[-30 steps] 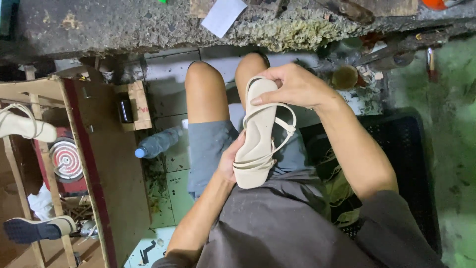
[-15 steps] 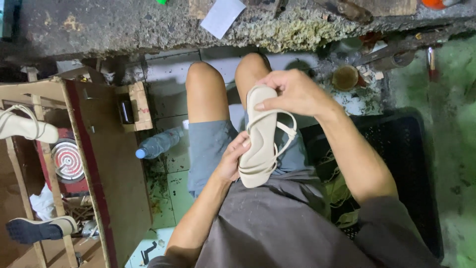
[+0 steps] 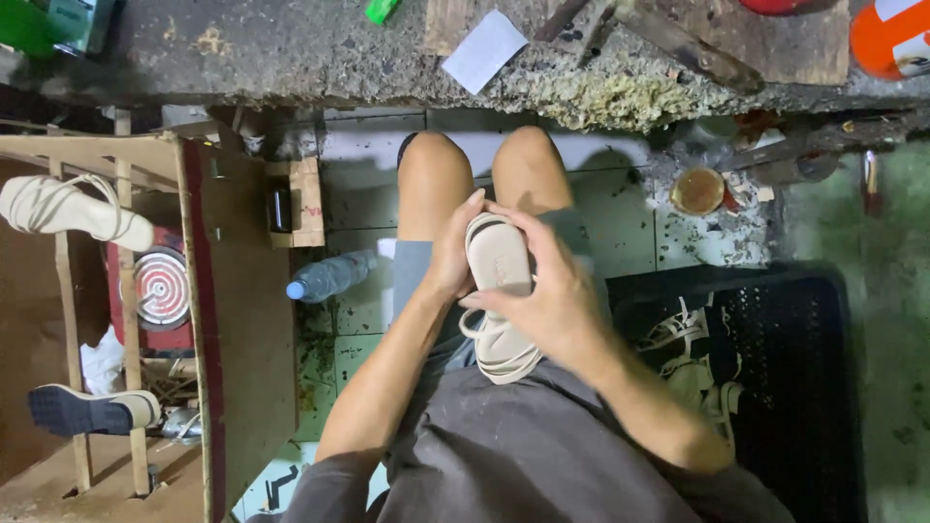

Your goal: Assembling sandals by manually attaching and adjusting straps to the soles.

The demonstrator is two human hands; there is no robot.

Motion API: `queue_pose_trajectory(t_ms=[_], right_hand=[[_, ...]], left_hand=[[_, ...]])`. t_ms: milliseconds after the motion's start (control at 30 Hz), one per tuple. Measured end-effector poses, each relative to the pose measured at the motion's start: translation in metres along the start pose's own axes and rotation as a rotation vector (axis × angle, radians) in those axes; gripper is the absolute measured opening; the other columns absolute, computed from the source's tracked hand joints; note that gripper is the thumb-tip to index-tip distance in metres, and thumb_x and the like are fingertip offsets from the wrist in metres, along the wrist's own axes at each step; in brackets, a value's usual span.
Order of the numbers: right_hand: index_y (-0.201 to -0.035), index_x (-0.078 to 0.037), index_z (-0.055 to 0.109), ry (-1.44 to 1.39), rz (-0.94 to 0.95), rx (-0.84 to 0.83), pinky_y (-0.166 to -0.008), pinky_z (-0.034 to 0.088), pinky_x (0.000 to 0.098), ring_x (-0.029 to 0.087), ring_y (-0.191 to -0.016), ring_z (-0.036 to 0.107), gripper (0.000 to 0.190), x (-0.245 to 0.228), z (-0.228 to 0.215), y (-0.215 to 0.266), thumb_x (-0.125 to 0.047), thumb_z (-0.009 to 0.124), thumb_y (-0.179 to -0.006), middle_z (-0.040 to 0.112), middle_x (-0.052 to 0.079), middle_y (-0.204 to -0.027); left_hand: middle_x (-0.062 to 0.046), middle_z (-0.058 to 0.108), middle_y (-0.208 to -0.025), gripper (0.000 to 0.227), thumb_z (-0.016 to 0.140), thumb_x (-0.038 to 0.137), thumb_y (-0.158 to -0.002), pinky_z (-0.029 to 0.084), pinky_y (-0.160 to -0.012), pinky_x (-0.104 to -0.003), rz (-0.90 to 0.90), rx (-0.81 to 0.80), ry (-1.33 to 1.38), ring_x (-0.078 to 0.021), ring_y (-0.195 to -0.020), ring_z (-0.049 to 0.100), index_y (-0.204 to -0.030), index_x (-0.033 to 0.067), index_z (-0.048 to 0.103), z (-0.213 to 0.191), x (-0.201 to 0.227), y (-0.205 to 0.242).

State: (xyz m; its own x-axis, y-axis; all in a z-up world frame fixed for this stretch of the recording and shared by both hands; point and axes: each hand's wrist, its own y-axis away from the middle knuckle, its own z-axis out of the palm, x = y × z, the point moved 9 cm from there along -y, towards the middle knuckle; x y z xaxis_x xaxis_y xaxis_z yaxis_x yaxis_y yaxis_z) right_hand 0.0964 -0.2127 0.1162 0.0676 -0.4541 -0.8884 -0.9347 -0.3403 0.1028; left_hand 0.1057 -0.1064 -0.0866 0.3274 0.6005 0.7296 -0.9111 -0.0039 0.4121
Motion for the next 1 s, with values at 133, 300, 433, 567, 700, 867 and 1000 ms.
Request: queue_pose_trajectory(t_ms=[133, 300, 433, 567, 700, 867, 1000], right_hand=[[-0.147, 0.002, 0.041, 0.181, -0.007, 0.209, -0.092, 0.054, 0.0535, 0.044, -0.116, 0.063, 0.105, 0.015, 0.02, 0.022, -0.043, 0.091, -0.066, 0.058, 0.029, -0.134], [-0.13, 0.005, 0.064, 0.18, -0.416, 0.583, -0.083, 0.059, 0.0341, 0.033, -0.104, 0.072, 0.076, -0.004, 0.014, 0.053, -0.026, 0.096, -0.067, 0.07, 0.023, -0.122], [-0.125, 0.006, 0.066, 0.188, -0.441, 0.577, -0.087, 0.058, 0.0359, 0.035, -0.106, 0.071, 0.069, -0.006, 0.017, 0.048, -0.024, 0.093, -0.069, 0.07, 0.024, -0.122], [-0.124, 0.007, 0.066, 0.198, -0.456, 0.588, -0.085, 0.059, 0.0373, 0.037, -0.104, 0.071, 0.07, -0.007, 0.019, 0.045, -0.023, 0.094, -0.068, 0.069, 0.026, -0.121], [-0.123, 0.006, 0.066, 0.203, -0.465, 0.583, -0.084, 0.059, 0.037, 0.036, -0.103, 0.072, 0.07, -0.002, 0.022, 0.042, -0.025, 0.094, -0.067, 0.07, 0.026, -0.12], [-0.123, 0.01, 0.065, 0.191, -0.495, 0.549, -0.086, 0.058, 0.0382, 0.039, -0.106, 0.07, 0.068, -0.005, 0.022, 0.042, -0.024, 0.092, -0.071, 0.068, 0.029, -0.121], [-0.127, 0.01, 0.063, 0.239, -0.504, 0.515, -0.085, 0.058, 0.0389, 0.04, -0.107, 0.07, 0.072, -0.011, 0.024, 0.043, -0.025, 0.092, -0.071, 0.067, 0.03, -0.122]], left_hand=[[-0.018, 0.073, -0.074, 0.055, 0.038, 0.04, -0.104, 0.059, -0.07, -0.029, 0.213, -0.062, -0.205, -0.0177, -0.066, 0.069, -0.096, 0.0009, 0.076, 0.005, 0.025, 0.01], [-0.02, 0.066, -0.058, 0.056, 0.025, 0.025, -0.102, 0.056, -0.054, -0.029, 0.439, -0.117, -0.237, -0.0224, -0.047, 0.063, -0.087, -0.0034, 0.071, -0.003, 0.036, 0.011], [-0.022, 0.062, -0.057, 0.047, 0.029, 0.017, -0.101, 0.049, -0.048, -0.031, 0.589, -0.199, -0.145, -0.0223, -0.046, 0.056, -0.088, -0.0101, 0.066, 0.005, 0.043, 0.016], [-0.025, 0.065, -0.068, 0.049, 0.025, 0.008, -0.105, 0.051, -0.049, -0.036, 0.915, -0.269, -0.271, -0.0291, -0.05, 0.06, -0.085, -0.0105, 0.065, 0.02, 0.074, 0.038], [-0.017, 0.065, -0.063, 0.052, 0.026, 0.014, -0.103, 0.052, -0.052, -0.033, 0.849, -0.256, -0.396, -0.024, -0.051, 0.06, -0.08, -0.0061, 0.068, 0.022, 0.076, 0.04], [-0.021, 0.061, -0.064, 0.048, 0.026, 0.006, -0.105, 0.048, -0.047, -0.037, 1.039, -0.291, -0.387, -0.0282, -0.049, 0.054, -0.085, -0.0115, 0.065, 0.036, 0.089, 0.054], [-0.022, 0.062, -0.066, 0.044, 0.026, 0.004, -0.106, 0.047, -0.046, -0.038, 1.074, -0.319, -0.359, -0.0262, -0.05, 0.053, -0.089, -0.0129, 0.064, 0.032, 0.088, 0.058]])
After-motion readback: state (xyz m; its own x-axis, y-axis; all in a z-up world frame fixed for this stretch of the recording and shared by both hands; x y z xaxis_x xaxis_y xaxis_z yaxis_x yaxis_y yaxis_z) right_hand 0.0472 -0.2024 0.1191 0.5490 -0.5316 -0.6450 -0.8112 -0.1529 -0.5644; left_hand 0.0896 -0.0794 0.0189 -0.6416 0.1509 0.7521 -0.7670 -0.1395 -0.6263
